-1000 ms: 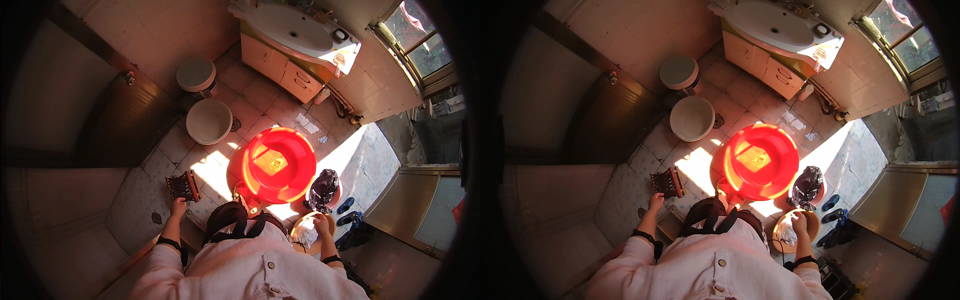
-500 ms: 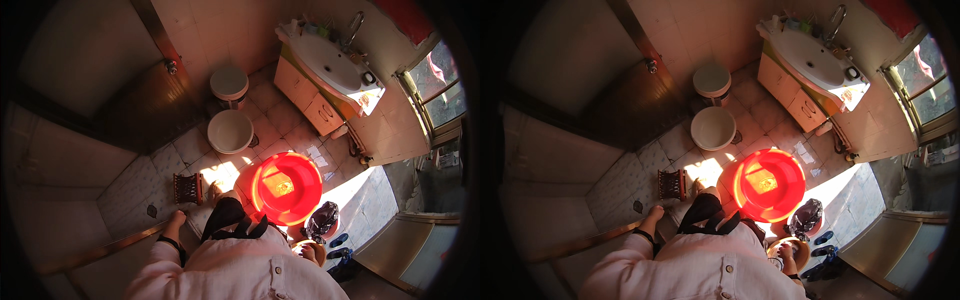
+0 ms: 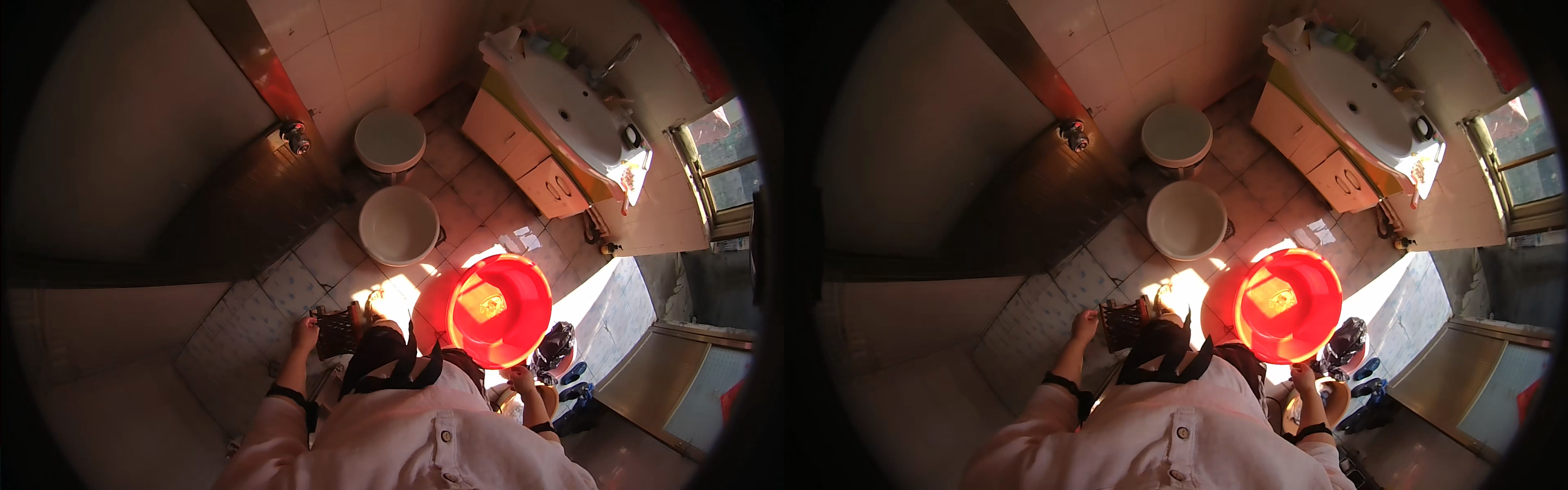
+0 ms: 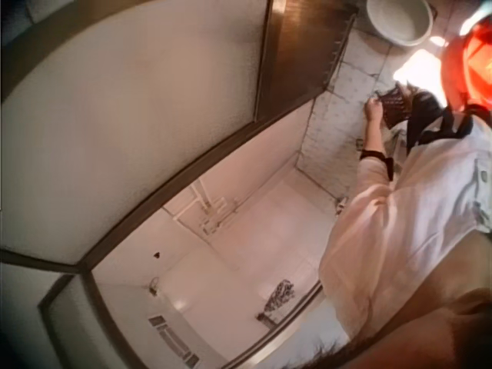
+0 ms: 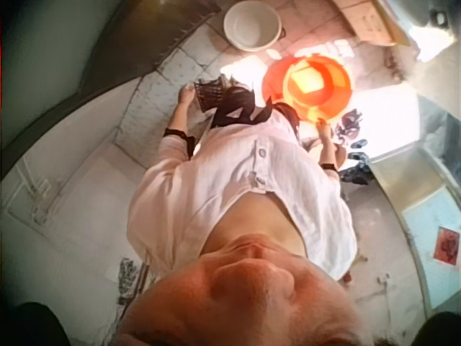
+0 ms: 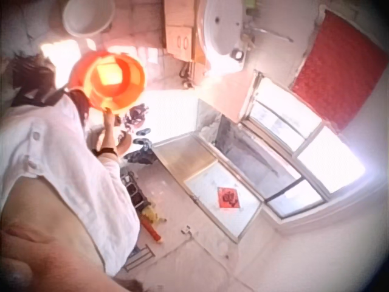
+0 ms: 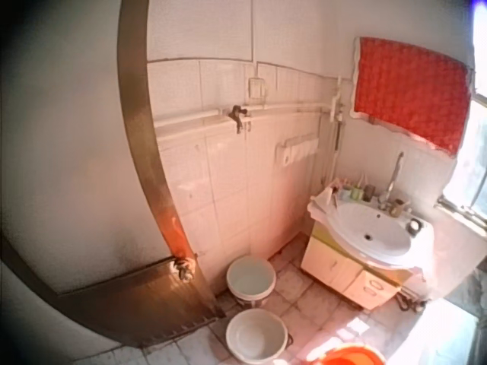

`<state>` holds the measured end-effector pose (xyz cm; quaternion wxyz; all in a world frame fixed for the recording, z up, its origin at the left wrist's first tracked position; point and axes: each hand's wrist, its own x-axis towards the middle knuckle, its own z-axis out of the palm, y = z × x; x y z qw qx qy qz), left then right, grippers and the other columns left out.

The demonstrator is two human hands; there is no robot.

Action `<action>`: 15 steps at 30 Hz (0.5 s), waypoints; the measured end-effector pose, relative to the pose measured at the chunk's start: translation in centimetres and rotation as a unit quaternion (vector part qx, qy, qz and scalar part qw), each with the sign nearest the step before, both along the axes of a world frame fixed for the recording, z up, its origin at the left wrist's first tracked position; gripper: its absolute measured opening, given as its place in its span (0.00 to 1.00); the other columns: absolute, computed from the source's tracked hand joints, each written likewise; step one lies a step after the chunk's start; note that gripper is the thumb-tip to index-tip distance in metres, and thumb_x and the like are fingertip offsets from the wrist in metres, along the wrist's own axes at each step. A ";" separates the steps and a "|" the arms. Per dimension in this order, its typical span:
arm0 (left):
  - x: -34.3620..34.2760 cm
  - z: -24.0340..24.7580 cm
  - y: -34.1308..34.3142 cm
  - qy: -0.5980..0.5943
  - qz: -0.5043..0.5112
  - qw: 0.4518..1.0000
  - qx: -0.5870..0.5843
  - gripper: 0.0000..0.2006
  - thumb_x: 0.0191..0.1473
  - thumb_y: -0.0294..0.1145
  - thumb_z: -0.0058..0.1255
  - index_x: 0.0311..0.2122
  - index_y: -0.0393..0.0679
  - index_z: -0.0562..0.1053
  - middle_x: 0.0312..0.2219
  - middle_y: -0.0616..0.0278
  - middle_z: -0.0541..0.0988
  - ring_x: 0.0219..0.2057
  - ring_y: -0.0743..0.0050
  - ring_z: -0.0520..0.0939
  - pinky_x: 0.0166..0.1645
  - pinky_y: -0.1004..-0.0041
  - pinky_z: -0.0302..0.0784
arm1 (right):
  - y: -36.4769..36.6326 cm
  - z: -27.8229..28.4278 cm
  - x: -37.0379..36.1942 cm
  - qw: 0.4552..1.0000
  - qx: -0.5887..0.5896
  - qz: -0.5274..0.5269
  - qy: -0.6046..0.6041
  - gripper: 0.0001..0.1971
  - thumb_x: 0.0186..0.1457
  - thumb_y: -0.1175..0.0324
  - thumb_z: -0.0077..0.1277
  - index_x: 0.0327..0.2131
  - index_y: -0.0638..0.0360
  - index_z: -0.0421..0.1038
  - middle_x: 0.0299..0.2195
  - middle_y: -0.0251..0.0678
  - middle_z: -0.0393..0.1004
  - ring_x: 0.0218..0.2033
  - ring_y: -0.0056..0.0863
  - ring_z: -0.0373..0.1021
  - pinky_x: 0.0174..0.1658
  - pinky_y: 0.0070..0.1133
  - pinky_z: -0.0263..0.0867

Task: Washing clothes by hand in a basin.

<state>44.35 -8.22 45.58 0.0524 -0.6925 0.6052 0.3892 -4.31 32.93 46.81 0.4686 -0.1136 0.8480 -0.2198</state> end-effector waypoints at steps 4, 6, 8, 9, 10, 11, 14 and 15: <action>6.0 -1.8 -3.7 0.003 0.055 0.996 0.069 0.12 0.47 0.33 0.48 0.38 0.42 0.72 0.34 0.58 0.77 0.36 0.62 0.77 0.39 0.66 0.72 | -15.9 6.8 4.9 0.985 -0.172 0.033 0.006 0.16 0.51 0.77 0.42 0.46 0.62 0.63 0.38 0.38 0.71 0.33 0.23 0.69 0.34 0.17 0.64; 7.2 -2.3 -4.9 -0.020 0.077 0.990 0.112 0.12 0.48 0.33 0.48 0.38 0.42 0.72 0.35 0.58 0.77 0.37 0.63 0.77 0.40 0.66 0.72 | -19.5 9.3 7.5 0.980 -0.197 0.024 0.010 0.14 0.51 0.75 0.44 0.44 0.62 0.65 0.36 0.39 0.72 0.33 0.25 0.71 0.36 0.20 0.66; 7.1 -2.8 -6.0 -0.038 0.101 0.982 0.153 0.12 0.48 0.33 0.48 0.39 0.42 0.72 0.37 0.58 0.76 0.38 0.63 0.76 0.40 0.65 0.72 | -20.1 9.7 8.4 0.983 -0.175 0.051 0.018 0.15 0.51 0.76 0.43 0.45 0.62 0.64 0.37 0.39 0.72 0.33 0.25 0.71 0.36 0.19 0.66; 6.9 -3.0 -6.5 -0.038 0.090 0.980 0.172 0.12 0.48 0.33 0.48 0.40 0.43 0.72 0.38 0.58 0.76 0.38 0.63 0.76 0.41 0.66 0.72 | -19.6 9.3 8.9 0.985 -0.158 0.063 0.011 0.16 0.51 0.77 0.43 0.46 0.62 0.62 0.38 0.39 0.71 0.34 0.25 0.71 0.36 0.18 0.65; 6.1 -3.2 -6.8 -0.035 0.072 0.978 0.192 0.13 0.49 0.33 0.47 0.40 0.43 0.72 0.39 0.58 0.75 0.39 0.63 0.76 0.42 0.66 0.71 | -17.1 7.0 8.5 0.991 -0.127 0.048 0.015 0.15 0.50 0.74 0.44 0.44 0.63 0.65 0.34 0.40 0.73 0.32 0.25 0.71 0.36 0.19 0.66; 7.2 -3.8 -7.0 -0.040 0.076 0.978 0.188 0.13 0.49 0.33 0.47 0.40 0.43 0.72 0.39 0.58 0.75 0.39 0.63 0.76 0.42 0.66 0.71 | -15.8 5.5 8.5 0.990 -0.132 0.050 0.010 0.15 0.50 0.74 0.44 0.44 0.63 0.65 0.34 0.40 0.73 0.32 0.25 0.71 0.36 0.19 0.66; 9.6 -5.2 -7.3 0.054 0.080 0.982 0.161 0.14 0.49 0.32 0.47 0.42 0.43 0.72 0.38 0.59 0.76 0.39 0.64 0.76 0.42 0.67 0.71 | -13.3 1.5 8.5 0.975 0.059 0.209 0.044 0.15 0.47 0.71 0.47 0.40 0.63 0.68 0.27 0.40 0.74 0.30 0.24 0.71 0.33 0.21 0.66; 7.6 -4.5 -7.1 0.063 0.061 0.983 0.159 0.14 0.49 0.32 0.47 0.43 0.44 0.72 0.37 0.59 0.76 0.38 0.64 0.76 0.42 0.68 0.71 | -11.7 0.5 8.2 0.973 0.083 0.209 0.050 0.15 0.46 0.70 0.47 0.39 0.63 0.69 0.25 0.40 0.74 0.29 0.24 0.71 0.32 0.21 0.67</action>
